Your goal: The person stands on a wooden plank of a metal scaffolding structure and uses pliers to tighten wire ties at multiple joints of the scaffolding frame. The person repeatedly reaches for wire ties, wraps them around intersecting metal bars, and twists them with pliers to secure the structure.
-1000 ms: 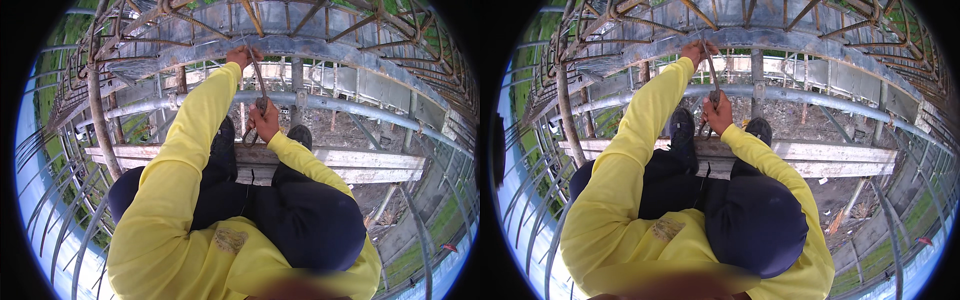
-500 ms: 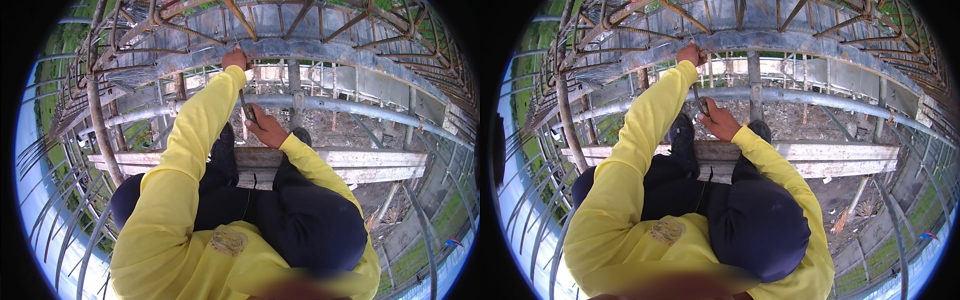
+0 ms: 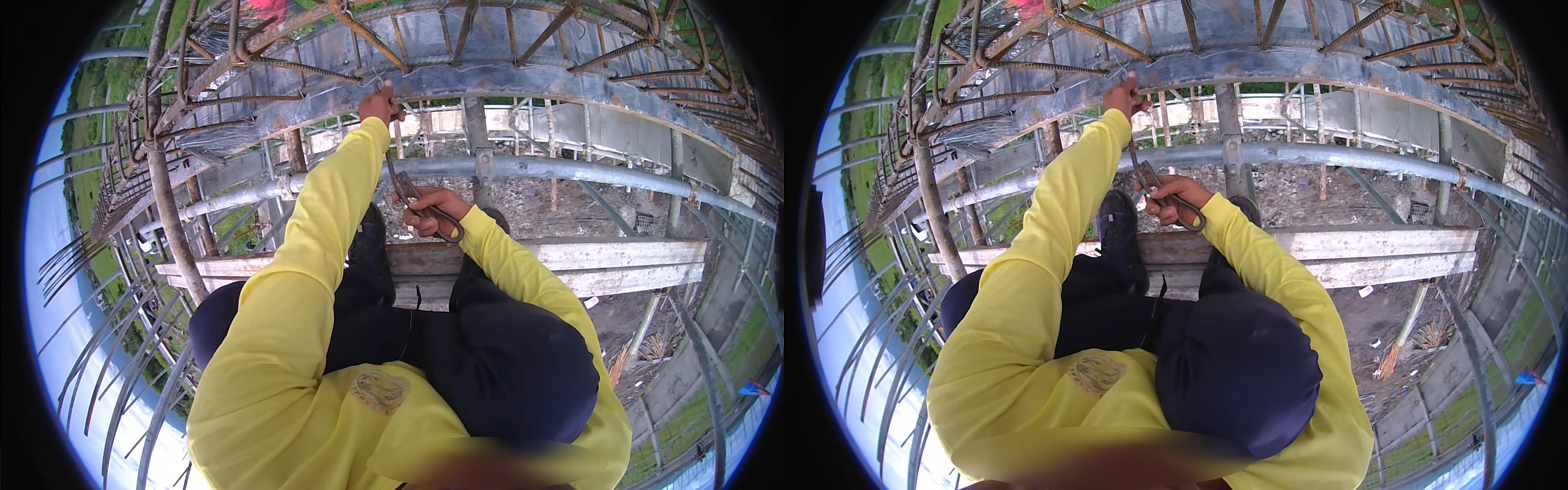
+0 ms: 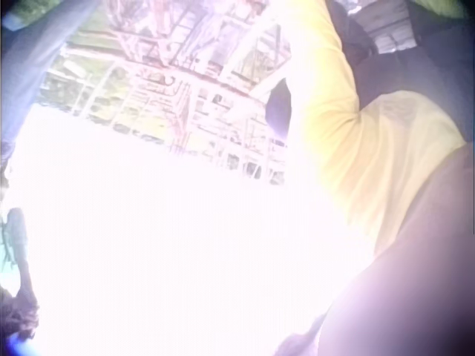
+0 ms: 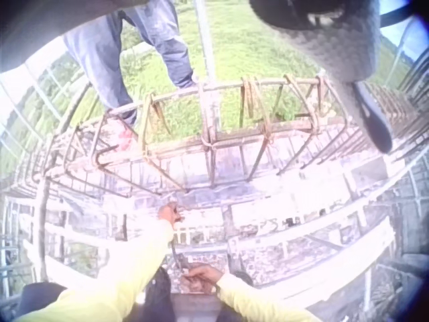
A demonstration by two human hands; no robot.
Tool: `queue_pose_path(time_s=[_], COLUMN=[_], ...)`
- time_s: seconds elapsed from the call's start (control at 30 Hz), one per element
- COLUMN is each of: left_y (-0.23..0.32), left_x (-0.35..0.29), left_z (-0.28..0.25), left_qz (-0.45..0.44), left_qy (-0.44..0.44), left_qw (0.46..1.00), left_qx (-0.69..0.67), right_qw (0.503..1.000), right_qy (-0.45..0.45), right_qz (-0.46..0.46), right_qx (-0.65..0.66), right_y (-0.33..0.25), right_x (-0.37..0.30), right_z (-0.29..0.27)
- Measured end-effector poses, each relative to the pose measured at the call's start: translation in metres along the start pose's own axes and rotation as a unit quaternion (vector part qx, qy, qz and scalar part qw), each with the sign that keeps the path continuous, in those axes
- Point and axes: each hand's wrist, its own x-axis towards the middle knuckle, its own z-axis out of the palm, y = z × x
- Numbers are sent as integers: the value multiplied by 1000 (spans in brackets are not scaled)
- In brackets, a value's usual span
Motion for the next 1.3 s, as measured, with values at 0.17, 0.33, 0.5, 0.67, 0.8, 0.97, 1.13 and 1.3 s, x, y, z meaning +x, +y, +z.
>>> queue_pose_path(time_s=[0.17,0.33,0.5,0.67,0.8,0.97,1.13,1.3], left_y=[-1,-4,-9,-5,6,15,12,15], left_x=[0,2,0,-7,-16,-21,-23,-13], left_z=[-7,3,4,-3,0,10,16,10], left_qz=[106,140,120,28,-45,8,9,-39], left_qy=[38,52,-26,-86,-78,-17,0,-34], left_qw=[985,973,991,991,967,998,999,995], left_qx=[127,174,58,-103,-237,-65,-41,-83], right_qw=[981,557,871,920,665,681,536,569], right_qy=[174,549,308,215,326,302,271,152], right_qz=[16,-183,-335,-310,-302,-297,-134,-77], right_qx=[-80,-596,-185,-108,-600,-597,-788,-804], right_y=[11,-20,0,22,18,11,3,-23], right_x=[6,-39,-49,-32,-20,-34,-33,-39], right_z=[0,-7,-1,-5,-18,-10,24,36])
